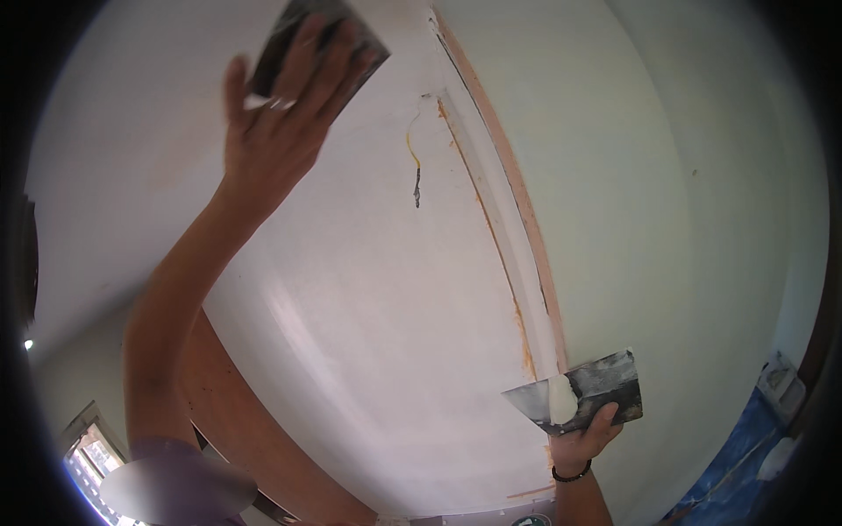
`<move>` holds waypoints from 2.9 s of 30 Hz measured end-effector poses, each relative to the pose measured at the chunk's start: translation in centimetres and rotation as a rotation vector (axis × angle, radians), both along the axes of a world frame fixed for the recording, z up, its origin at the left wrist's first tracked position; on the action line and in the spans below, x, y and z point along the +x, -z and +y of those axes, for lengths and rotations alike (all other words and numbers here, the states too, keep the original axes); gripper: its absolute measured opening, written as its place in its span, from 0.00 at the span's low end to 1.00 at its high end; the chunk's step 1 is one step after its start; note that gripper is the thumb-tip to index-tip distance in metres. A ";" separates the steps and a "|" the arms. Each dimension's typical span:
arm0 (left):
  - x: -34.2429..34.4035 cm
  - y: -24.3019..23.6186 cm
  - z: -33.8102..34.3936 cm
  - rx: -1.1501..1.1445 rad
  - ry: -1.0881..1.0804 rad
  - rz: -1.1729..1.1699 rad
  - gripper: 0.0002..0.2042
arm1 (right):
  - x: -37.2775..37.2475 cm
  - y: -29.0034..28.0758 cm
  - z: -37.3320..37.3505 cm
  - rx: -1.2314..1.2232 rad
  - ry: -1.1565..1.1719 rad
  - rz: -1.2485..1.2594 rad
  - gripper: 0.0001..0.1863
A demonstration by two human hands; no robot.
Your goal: The person scoops joint compound from a board and applies it to ceiling seams and wall joints using a putty knife and a larger trowel. The person repeatedly smooths the compound along seams and around ceiling fixtures.
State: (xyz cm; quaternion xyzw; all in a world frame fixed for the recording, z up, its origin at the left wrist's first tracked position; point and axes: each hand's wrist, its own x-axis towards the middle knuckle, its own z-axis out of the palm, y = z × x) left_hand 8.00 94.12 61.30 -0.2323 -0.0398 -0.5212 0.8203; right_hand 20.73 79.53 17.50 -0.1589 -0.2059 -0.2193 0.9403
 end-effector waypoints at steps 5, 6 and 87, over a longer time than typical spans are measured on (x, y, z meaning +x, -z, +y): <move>3.1 -1.3 -4.7 0.031 -0.183 0.129 0.26 | 0.0 -0.1 -0.4 -0.014 -0.045 -0.023 0.32; 3.6 -1.4 -5.3 -0.005 -0.221 0.110 0.25 | -0.1 -0.4 -0.4 0.001 -0.037 -0.022 0.32; -29.8 12.0 22.6 -0.880 -0.074 -0.275 0.39 | -3.5 4.8 1.5 -0.410 -0.070 -0.225 0.29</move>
